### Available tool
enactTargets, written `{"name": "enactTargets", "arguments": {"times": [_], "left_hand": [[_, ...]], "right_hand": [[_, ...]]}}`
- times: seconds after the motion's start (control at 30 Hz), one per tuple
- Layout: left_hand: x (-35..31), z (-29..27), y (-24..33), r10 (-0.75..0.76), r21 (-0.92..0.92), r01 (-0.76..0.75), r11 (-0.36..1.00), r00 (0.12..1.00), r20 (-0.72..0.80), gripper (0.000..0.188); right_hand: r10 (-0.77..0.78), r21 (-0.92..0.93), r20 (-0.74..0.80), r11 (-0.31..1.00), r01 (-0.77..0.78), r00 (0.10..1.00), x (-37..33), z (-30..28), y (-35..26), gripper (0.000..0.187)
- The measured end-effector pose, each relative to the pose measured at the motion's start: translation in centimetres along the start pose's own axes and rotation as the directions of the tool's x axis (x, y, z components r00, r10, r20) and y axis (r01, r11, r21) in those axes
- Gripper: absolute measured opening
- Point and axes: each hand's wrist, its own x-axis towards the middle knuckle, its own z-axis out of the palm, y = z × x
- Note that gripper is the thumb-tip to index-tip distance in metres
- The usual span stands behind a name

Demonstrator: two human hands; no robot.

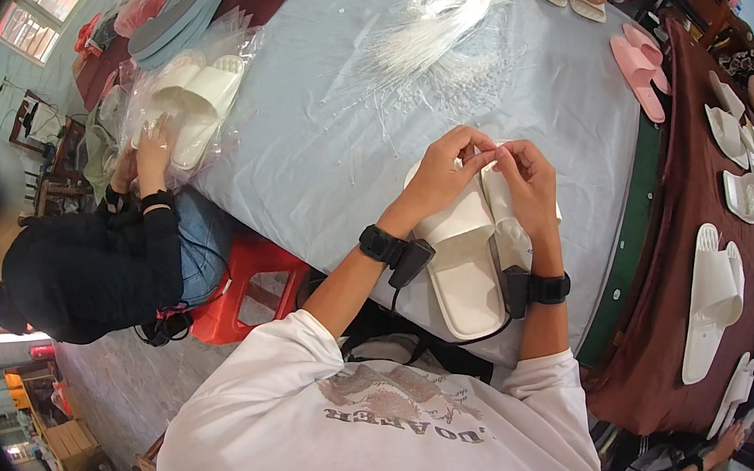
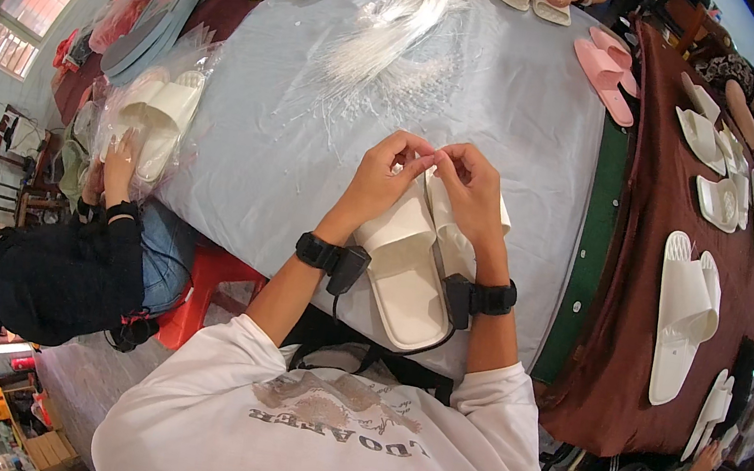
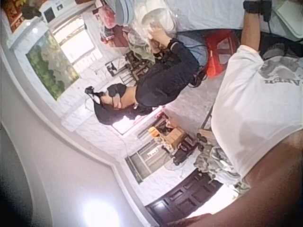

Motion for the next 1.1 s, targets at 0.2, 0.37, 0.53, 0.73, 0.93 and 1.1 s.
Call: {"name": "enactTargets", "arguments": {"times": [0.2,0.37,0.53,0.73,0.93,1.1], "left_hand": [[-0.1,0.2,0.0,-0.067,-0.083,0.071,0.994,0.997,0.045,0.016],[-0.3,-0.2,0.0,-0.098,-0.079,0.109,0.991,0.986,0.135,0.016],[-0.1,-0.3,-0.2,-0.082,-0.096,0.101,0.99,0.98,0.183,0.017],[-0.1,-0.3,-0.3,-0.114,-0.012,0.119,0.993,0.97,0.216,0.017],[-0.2,0.0,-0.1,-0.117,-0.069,0.13,0.989,0.978,0.172,0.016],[-0.3,-0.1,0.0,-0.021,-0.078,0.029,0.997,0.994,0.11,0.015]], "right_hand": [[-0.012,-0.027,0.009,1.0,0.012,1.0,-0.3,0.2,-0.3,0.013],[-0.057,-0.142,0.005,0.988,0.057,0.998,-0.4,0.3,-0.8,0.014],[-0.014,-0.203,0.013,0.979,0.016,1.0,-0.4,0.4,-1.2,0.017],[-0.036,-0.21,0.033,0.977,0.042,0.999,-0.4,0.3,-1.0,0.018],[-0.002,-0.129,0.021,0.992,0.004,1.0,0.0,-0.1,-1.0,0.018],[-0.052,-0.228,0.041,0.972,0.06,0.998,-0.1,0.0,-1.6,0.016]]}}
